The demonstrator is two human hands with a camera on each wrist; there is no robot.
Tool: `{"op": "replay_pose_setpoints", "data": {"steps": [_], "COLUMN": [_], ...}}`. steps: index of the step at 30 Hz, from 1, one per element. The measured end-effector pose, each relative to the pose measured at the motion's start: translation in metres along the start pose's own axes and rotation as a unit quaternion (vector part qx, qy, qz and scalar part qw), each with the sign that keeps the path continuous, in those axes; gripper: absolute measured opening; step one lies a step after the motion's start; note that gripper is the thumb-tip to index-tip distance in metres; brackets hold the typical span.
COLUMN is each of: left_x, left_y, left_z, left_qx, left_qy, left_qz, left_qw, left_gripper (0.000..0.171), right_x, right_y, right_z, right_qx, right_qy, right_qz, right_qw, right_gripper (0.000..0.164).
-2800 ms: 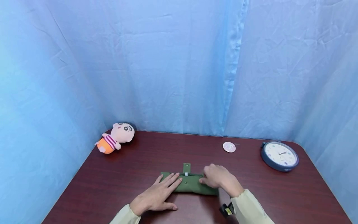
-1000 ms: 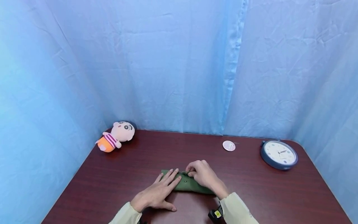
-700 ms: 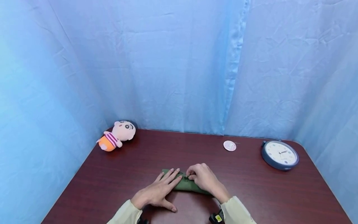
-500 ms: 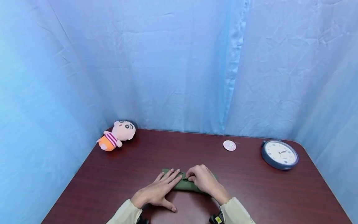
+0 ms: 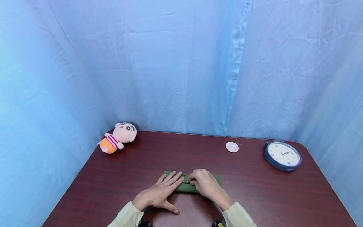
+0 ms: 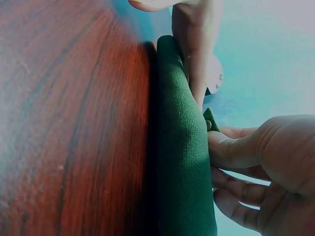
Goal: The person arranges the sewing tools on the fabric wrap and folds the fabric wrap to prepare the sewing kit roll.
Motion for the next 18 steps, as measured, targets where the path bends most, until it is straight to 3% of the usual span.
{"op": "replay_pose_setpoints", "data": {"steps": [6, 11, 18], "left_x": [0.0003, 0.001, -0.0009], "left_y": [-0.0004, -0.0011, -0.0005], "left_z": [-0.0002, 0.0002, -0.0001], "left_qx": [0.0, -0.002, -0.004], "left_qy": [-0.003, -0.006, -0.013], "left_qz": [0.004, 0.003, 0.007], "left_qw": [1.0, 1.0, 0.9999], "left_gripper": [0.112, 0.113, 0.113], "right_x": [0.0004, 0.0014, 0.0021], "right_y": [0.0005, -0.0001, 0.007], "right_z": [0.0007, -0.0007, -0.0007], "right_qx": [-0.008, -0.014, 0.028], "right_qy": [-0.015, -0.003, 0.026], "right_qz": [-0.009, -0.003, -0.05], "right_qw": [1.0, 1.0, 0.998], "right_gripper": [0.01, 0.007, 0.006]}}
Point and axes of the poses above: each hand's wrist, its own z-axis away from the middle knuckle, its own x-axis out of the palm, y = z × x, the point moved 6 cm from there along -z, towards the middle knuckle, and after that the axes turned 1 degree about -z, right-handed, at the moved point
